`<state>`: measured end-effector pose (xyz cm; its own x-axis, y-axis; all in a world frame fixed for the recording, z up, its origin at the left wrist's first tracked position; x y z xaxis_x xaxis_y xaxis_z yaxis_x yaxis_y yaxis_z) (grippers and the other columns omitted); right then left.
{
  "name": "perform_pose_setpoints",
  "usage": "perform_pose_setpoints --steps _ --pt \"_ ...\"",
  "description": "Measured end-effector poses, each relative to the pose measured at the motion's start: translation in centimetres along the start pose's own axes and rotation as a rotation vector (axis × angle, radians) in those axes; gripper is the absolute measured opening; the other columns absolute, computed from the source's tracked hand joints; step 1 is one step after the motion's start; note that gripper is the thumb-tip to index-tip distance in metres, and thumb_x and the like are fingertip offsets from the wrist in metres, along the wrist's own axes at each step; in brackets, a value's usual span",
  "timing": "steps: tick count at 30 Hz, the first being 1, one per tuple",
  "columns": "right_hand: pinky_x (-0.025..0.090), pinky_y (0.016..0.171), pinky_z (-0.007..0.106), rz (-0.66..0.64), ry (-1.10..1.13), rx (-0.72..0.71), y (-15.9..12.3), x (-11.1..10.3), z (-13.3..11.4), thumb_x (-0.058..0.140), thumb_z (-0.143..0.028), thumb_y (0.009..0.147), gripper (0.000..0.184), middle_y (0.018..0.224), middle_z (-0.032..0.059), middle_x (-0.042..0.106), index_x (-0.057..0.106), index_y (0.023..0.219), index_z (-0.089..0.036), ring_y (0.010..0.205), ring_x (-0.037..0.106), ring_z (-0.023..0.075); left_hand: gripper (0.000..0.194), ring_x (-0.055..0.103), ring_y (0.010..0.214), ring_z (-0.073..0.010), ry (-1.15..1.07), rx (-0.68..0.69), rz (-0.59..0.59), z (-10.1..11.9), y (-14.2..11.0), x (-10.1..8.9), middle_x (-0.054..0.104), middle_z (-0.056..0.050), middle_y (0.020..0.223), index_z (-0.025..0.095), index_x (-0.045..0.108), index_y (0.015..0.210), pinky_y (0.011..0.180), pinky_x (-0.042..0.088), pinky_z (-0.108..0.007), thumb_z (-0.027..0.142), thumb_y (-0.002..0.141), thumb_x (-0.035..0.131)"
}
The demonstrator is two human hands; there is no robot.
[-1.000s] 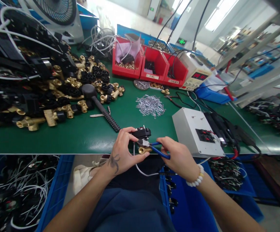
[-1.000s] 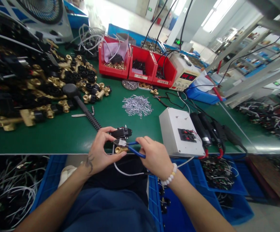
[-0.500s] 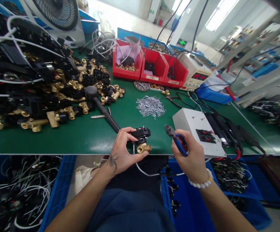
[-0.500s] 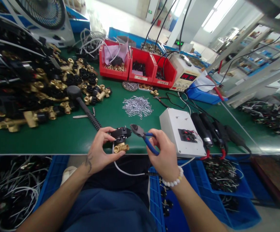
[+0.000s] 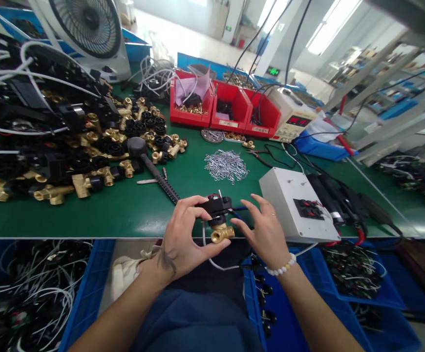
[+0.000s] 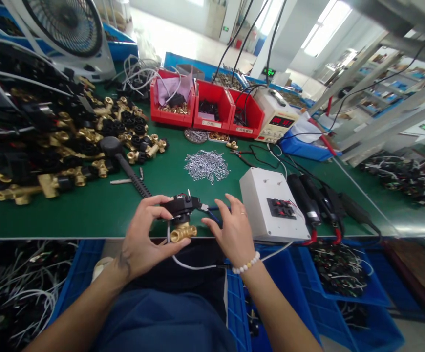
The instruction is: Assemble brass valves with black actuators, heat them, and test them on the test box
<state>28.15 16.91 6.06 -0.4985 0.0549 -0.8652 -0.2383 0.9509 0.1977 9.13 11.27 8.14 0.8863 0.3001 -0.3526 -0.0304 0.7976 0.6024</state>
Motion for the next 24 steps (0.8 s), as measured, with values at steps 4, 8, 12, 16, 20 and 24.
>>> perform_pose_setpoints --steps 4,8,12,16,20,24 --pt "0.054 0.093 0.045 -0.289 0.893 0.18 -1.4 2.3 -3.2 0.052 -0.059 0.095 0.071 0.12 0.0154 0.066 0.033 0.15 -0.02 0.108 0.066 0.0264 0.042 0.056 0.117 -0.0228 0.137 0.173 0.001 3.1 0.7 -0.5 0.059 -0.013 0.119 0.015 0.055 0.101 0.101 0.05 -0.037 0.041 0.078 0.079" --pt "0.055 0.094 0.036 -0.218 1.25 0.245 -1.7 1.9 -5.4 0.07 -0.041 0.088 0.076 0.119 0.0105 0.068 0.029 0.149 -0.022 0.107 0.067 0.0212 0.035 0.052 0.124 -0.0195 0.112 0.222 -0.072 4.6 1.3 -0.7 0.058 -0.013 0.123 0.014 0.057 0.105 0.108 0.046 -0.031 0.041 0.088 0.069" --pt "0.06 0.084 0.037 -0.192 1.306 0.205 -2.0 1.6 -6.3 0.074 -0.039 0.085 0.082 0.125 0.0078 0.065 0.026 0.151 -0.032 0.107 0.067 0.023 0.005 0.051 0.127 -0.012 0.074 0.231 -0.081 5.7 1.6 -1.5 0.059 -0.01 0.123 0.014 0.058 0.098 0.114 0.038 -0.024 0.011 0.094 0.056" --pt "0.059 0.09 0.039 -0.155 1.354 0.135 -2.4 0.9 -7.1 0.073 -0.035 0.087 0.069 0.125 0.0067 0.066 0.035 0.144 -0.032 0.109 0.067 0.0226 0.005 0.054 0.125 -0.0115 0.049 0.244 -0.05 6.5 1.7 -2.0 0.062 -0.009 0.121 0.013 0.06 0.097 0.114 0.04 -0.023 0.011 0.092 0.06" --pt "0.058 0.092 0.04 -0.098 1.359 0.144 -2.3 0.6 -7.2 0.071 -0.035 0.088 0.057 0.124 0.007 0.066 0.041 0.136 -0.03 0.109 0.067 0.0229 0.006 0.057 0.121 -0.0129 0.045 0.238 -0.014 6.5 1.6 -2.2 0.063 -0.008 0.121 0.015 0.059 0.095 0.11 0.045 -0.026 0.011 0.091 0.062" --pt "0.058 0.092 0.041 -0.116 1.322 0.242 -2.2 1.5 -6.6 0.072 -0.04 0.084 0.057 0.123 0.0067 0.066 0.042 0.131 -0.03 0.109 0.067 0.0242 0.01 0.057 0.121 -0.0121 0.007 0.151 0.014 5.3 1.0 -1.7 0.063 -0.005 0.123 0.019 0.059 0.097 0.11 0.044 -0.026 0.012 0.091 0.062"
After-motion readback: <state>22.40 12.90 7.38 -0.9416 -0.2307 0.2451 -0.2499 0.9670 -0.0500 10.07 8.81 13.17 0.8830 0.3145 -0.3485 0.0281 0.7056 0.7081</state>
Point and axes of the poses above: each hand's wrist, its own y-axis towards the middle knuckle, its own x-axis out of the palm, z = x × y, the point moved 10 cm from there along y, towards the middle knuckle
